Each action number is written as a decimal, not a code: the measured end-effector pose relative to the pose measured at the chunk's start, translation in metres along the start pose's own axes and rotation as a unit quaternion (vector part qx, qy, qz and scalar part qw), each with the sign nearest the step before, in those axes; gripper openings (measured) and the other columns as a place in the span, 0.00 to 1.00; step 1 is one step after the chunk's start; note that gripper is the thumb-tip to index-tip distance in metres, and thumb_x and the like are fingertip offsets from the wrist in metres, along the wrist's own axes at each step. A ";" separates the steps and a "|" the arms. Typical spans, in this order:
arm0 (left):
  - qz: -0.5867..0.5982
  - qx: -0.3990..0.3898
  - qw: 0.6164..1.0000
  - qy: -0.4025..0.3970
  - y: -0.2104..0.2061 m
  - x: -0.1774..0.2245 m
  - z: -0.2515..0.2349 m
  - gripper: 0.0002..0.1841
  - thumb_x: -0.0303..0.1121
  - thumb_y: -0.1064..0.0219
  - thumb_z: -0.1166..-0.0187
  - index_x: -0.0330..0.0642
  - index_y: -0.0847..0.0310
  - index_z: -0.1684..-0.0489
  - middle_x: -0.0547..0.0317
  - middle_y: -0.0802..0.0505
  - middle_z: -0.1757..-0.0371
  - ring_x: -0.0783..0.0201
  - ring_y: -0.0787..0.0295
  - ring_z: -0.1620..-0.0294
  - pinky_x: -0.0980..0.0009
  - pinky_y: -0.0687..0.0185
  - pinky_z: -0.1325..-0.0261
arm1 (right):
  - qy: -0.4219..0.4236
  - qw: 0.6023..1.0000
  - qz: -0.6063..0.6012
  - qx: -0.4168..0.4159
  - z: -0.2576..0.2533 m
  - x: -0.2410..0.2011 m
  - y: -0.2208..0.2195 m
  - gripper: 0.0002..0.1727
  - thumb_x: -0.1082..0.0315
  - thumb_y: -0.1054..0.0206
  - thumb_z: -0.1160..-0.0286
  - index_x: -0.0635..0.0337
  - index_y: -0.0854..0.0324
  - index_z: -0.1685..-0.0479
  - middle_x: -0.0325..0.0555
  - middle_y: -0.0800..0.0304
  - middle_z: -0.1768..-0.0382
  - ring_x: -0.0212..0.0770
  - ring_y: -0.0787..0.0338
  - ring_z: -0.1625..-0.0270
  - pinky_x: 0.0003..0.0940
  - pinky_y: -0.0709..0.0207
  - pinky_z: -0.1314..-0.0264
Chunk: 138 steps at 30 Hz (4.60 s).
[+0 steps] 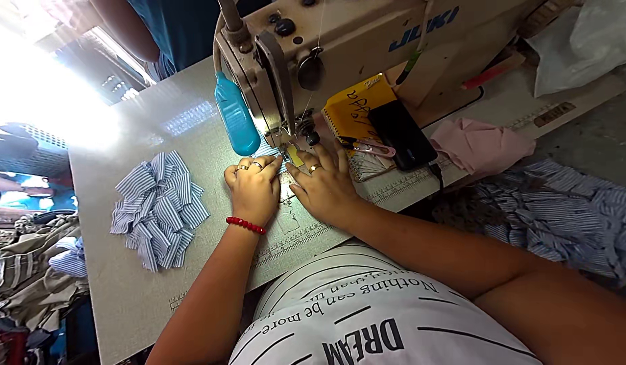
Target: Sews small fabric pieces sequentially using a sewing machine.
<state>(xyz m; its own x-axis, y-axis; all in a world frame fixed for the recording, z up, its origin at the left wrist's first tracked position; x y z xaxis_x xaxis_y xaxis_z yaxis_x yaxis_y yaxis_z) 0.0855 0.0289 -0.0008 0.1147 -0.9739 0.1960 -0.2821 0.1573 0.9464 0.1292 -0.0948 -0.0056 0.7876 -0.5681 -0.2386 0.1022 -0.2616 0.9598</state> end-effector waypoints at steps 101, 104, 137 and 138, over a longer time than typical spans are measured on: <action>0.164 -0.006 0.968 0.190 0.017 0.001 0.017 0.12 0.29 0.35 0.16 0.35 0.21 0.40 0.43 0.11 0.62 0.48 0.11 0.63 0.50 0.15 0.56 | -0.156 0.962 -0.223 -0.040 -0.030 0.015 0.005 0.22 0.62 0.33 0.17 0.57 0.26 0.27 0.52 0.10 0.65 0.58 0.08 0.58 0.59 0.18 0.54; 0.091 0.012 0.985 0.149 0.012 -0.001 0.010 0.12 0.30 0.35 0.16 0.32 0.19 0.43 0.39 0.11 0.54 0.40 0.11 0.50 0.44 0.17 0.45 | -0.148 0.974 -0.165 -0.041 -0.034 0.013 0.002 0.19 0.62 0.35 0.17 0.57 0.23 0.30 0.55 0.08 0.65 0.60 0.07 0.56 0.60 0.18 0.54; 0.104 0.006 0.995 0.006 -0.003 -0.003 0.004 0.21 0.25 0.44 0.22 0.44 0.08 0.37 0.51 0.08 0.38 0.48 0.15 0.35 0.46 0.26 0.34 | -0.016 0.999 -0.026 0.025 0.000 0.002 0.004 0.22 0.52 0.44 0.13 0.44 0.14 0.28 0.52 0.17 0.27 0.62 0.31 0.15 0.77 0.48 0.18; 0.103 0.004 0.995 0.006 -0.003 -0.003 0.003 0.20 0.25 0.44 0.21 0.44 0.08 0.37 0.51 0.08 0.38 0.48 0.16 0.35 0.46 0.26 0.34 | -0.010 0.999 -0.025 0.038 0.000 0.002 0.005 0.21 0.53 0.43 0.14 0.45 0.12 0.31 0.52 0.16 0.28 0.63 0.30 0.15 0.77 0.47 0.19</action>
<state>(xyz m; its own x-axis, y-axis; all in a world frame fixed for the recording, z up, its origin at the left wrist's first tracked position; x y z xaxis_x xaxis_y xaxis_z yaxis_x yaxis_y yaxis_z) 0.0826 0.0307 -0.0050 0.0649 -0.9187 0.3895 -0.3089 0.3526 0.8833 0.1311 -0.0972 -0.0017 0.7703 -0.5678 -0.2902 0.0950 -0.3478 0.9328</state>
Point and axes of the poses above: each hand's wrist, its own z-axis away from the middle knuckle, its own y-axis out of the back of the hand, x = y × z, the point moved 7 cm from there along -z, towards the middle knuckle
